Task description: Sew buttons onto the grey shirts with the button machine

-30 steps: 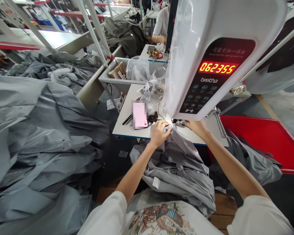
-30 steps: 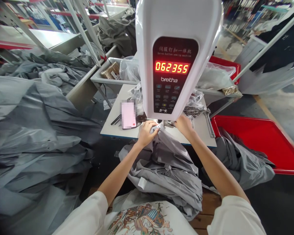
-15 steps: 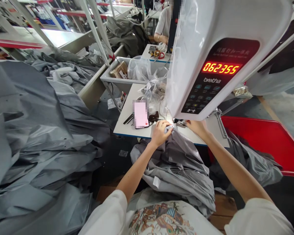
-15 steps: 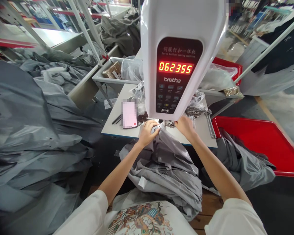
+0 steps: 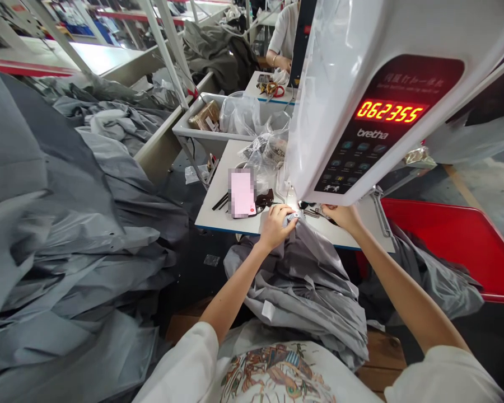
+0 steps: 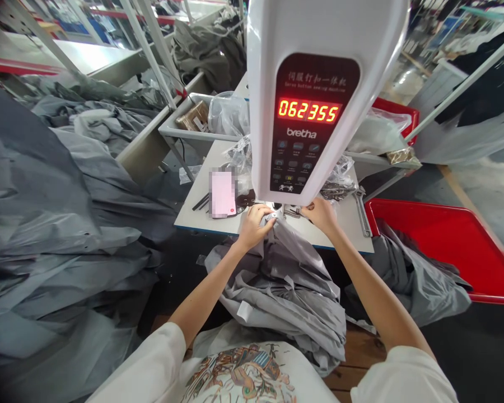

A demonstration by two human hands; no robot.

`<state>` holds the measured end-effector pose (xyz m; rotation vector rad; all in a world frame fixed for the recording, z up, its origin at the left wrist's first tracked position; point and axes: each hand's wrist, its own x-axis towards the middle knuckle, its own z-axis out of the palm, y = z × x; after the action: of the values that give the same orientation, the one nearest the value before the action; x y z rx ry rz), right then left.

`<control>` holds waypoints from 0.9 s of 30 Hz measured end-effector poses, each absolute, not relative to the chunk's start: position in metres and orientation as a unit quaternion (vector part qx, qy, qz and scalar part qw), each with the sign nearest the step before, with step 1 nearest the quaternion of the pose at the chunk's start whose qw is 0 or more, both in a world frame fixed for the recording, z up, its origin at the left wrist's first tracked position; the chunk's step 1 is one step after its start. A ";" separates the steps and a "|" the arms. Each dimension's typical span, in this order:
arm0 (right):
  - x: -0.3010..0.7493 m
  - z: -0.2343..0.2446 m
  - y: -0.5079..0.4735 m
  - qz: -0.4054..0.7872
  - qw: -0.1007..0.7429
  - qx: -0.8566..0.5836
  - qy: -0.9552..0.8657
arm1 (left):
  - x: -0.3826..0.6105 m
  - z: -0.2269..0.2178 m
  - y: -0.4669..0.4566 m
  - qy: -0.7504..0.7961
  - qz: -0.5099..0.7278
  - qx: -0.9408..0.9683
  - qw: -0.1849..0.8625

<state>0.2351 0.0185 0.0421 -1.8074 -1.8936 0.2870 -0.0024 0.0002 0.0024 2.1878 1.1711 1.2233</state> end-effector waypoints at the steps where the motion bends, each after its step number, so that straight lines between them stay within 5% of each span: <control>1: 0.236 0.043 0.019 0.116 0.256 -0.665 -0.692 | -0.002 0.002 0.000 0.415 0.436 0.777 0.186; 12: 0.234 0.053 0.011 0.109 0.324 -0.647 -0.682 | -0.002 0.002 0.001 0.411 0.442 0.776 0.183; 19: 0.235 0.045 0.013 -0.040 0.260 -0.670 -0.694 | -0.003 0.001 0.001 0.415 0.437 0.777 0.180; 27: 0.237 0.040 0.015 -0.023 0.246 -0.686 -0.685 | -0.003 0.001 0.001 0.415 0.435 0.779 0.178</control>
<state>0.2375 0.0154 0.0396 -1.8701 -1.8679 -0.0620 -0.0026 0.0010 0.0010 2.2031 1.1743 1.2303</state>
